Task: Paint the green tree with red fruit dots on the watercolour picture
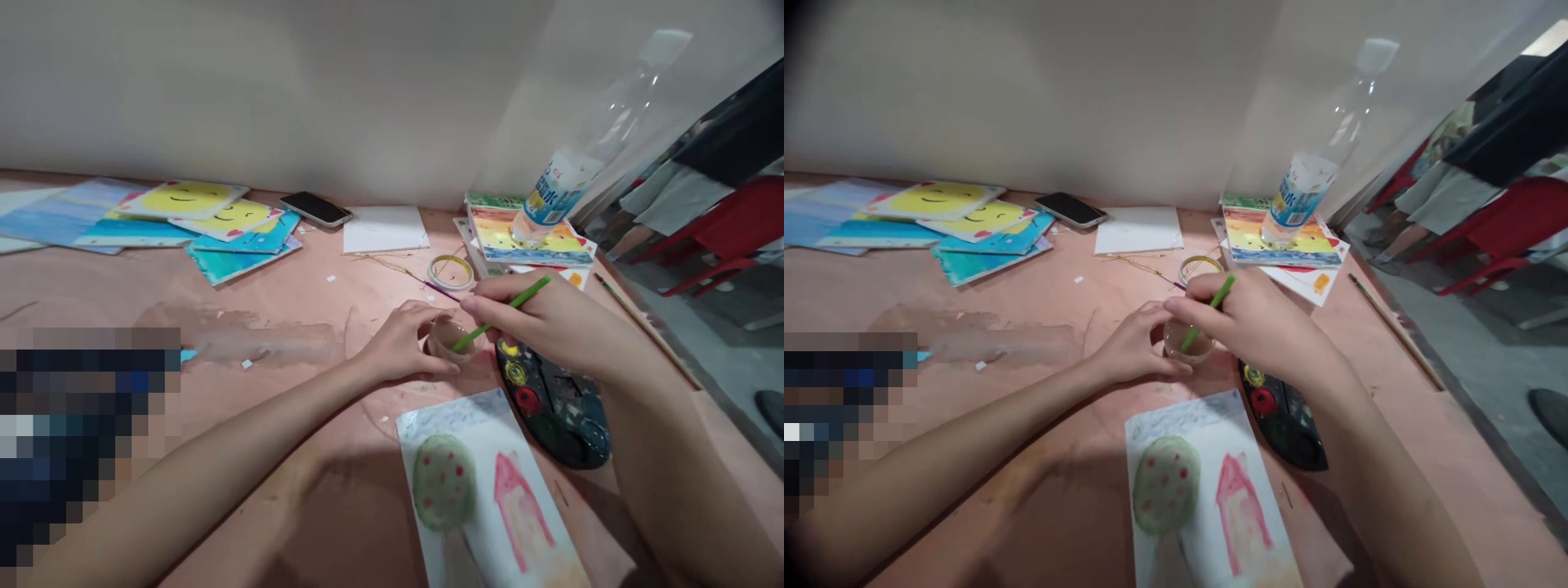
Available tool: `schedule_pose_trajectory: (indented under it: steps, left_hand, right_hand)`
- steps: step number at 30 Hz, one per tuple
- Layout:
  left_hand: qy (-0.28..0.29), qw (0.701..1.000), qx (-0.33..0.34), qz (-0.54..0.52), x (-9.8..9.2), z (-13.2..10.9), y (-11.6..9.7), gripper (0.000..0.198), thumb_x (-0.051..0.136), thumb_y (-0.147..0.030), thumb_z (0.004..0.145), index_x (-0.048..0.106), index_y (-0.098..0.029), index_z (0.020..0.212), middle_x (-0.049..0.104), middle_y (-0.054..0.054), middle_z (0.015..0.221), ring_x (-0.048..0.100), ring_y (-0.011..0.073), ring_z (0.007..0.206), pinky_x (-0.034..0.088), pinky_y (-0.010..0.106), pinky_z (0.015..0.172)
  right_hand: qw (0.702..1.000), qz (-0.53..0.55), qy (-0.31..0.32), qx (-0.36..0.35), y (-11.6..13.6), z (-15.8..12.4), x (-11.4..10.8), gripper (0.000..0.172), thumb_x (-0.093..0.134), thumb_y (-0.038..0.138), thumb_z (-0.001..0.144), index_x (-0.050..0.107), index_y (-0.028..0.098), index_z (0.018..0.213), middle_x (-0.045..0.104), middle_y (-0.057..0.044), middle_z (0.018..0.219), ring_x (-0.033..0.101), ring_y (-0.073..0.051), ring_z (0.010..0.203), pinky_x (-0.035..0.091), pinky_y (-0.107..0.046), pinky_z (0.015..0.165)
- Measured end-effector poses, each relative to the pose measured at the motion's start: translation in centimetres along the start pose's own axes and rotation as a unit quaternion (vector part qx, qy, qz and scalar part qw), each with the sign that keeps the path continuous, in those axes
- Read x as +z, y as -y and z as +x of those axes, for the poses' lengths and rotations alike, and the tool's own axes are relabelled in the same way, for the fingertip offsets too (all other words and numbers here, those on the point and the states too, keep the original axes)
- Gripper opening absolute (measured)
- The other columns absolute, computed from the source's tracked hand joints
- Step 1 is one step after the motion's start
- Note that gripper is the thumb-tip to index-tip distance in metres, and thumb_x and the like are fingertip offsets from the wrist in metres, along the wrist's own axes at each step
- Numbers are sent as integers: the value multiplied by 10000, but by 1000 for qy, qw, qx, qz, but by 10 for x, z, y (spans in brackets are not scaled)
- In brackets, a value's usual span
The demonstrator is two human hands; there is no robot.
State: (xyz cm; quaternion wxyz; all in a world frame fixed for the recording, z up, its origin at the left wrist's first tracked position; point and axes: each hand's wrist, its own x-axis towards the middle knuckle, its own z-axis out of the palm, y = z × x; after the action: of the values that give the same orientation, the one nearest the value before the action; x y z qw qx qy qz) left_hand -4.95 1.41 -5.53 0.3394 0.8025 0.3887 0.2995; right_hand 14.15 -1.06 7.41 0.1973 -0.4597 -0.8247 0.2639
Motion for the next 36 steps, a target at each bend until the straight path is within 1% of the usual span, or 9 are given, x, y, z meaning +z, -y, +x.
schedule_pose_trajectory:
  steps: [4, 6, 11, 16, 21, 26, 30, 33, 36]
  left_hand:
    - [29, 999, 19, -25, -3, 1, 3, 735, 925, -414, 573, 660, -221, 1231, 675, 68, 1221, 590, 265, 1162, 440, 398, 1028]
    - [39, 999, 19, -31, -5, 2, 2, 749, 923, -408, 578, 648, -242, 1254, 672, 59, 1219, 596, 263, 1151, 453, 396, 1014]
    - [51, 998, 16, -30, -7, 3, 0, 664, 920, -355, 589, 679, -221, 1193, 690, 53, 1169, 610, 260, 1106, 459, 395, 989]
    - [48, 998, 18, -34, -6, 4, 2, 735, 931, -386, 575, 658, -233, 1240, 691, 52, 1211, 606, 253, 1132, 449, 385, 995]
    - [61, 998, 19, -29, -5, 4, 4, 708, 916, -378, 596, 658, -250, 1242, 685, 47, 1222, 598, 261, 1149, 444, 394, 1002]
    - [56, 998, 14, -22, -3, 5, 6, 740, 917, -371, 586, 640, -277, 1266, 672, 40, 1240, 596, 265, 1150, 448, 398, 1004]
    - [66, 998, 7, -14, -3, 6, 6, 617, 885, -363, 615, 675, -263, 1187, 696, 22, 1150, 613, 271, 1100, 468, 406, 970]
    - [62, 998, -3, -18, -4, 6, 4, 693, 902, -359, 592, 658, -243, 1230, 680, 49, 1215, 593, 284, 1155, 464, 421, 1004]
    - [55, 998, -2, -22, -5, 6, 2, 729, 927, -363, 556, 662, -245, 1224, 679, 59, 1247, 582, 281, 1189, 443, 430, 1046]
  right_hand:
    - [995, -73, -68, 6, -4, -2, -1, 459, 480, 395, 1005, 500, 197, 591, 514, 34, 534, 461, -111, 510, 301, -272, 524]
    - [993, -69, -97, 10, -6, 0, 3, 453, 468, 414, 1019, 522, 195, 626, 531, 32, 558, 481, -112, 527, 302, -273, 535]
    - [1000, 24, -17, -3, -8, 6, 7, 432, 485, 392, 1005, 515, 195, 622, 537, 41, 529, 509, -102, 481, 324, -256, 520]
    - [994, -49, -90, 25, -12, 8, 8, 466, 489, 407, 1010, 489, 193, 596, 515, 35, 507, 486, -103, 470, 303, -269, 517]
    - [1000, -1, 0, -7, -12, 9, 4, 433, 497, 349, 1000, 513, 199, 594, 497, 41, 487, 467, -105, 455, 328, -270, 518]
    - [994, -75, -80, 25, -21, 9, 7, 487, 460, 441, 1026, 496, 199, 605, 521, 22, 514, 469, -112, 470, 302, -287, 516]
    - [999, -4, -34, -23, -13, 10, 15, 437, 458, 387, 1025, 514, 196, 635, 544, 28, 567, 513, -110, 533, 324, -269, 547]
    - [1000, 20, 11, -14, -7, 10, 8, 429, 467, 315, 1011, 516, 198, 602, 523, 48, 521, 485, -93, 486, 325, -261, 533]
    - [998, -52, -25, 10, -13, 11, 1, 464, 478, 322, 1010, 466, 200, 562, 466, 47, 479, 416, -95, 453, 286, -279, 515]
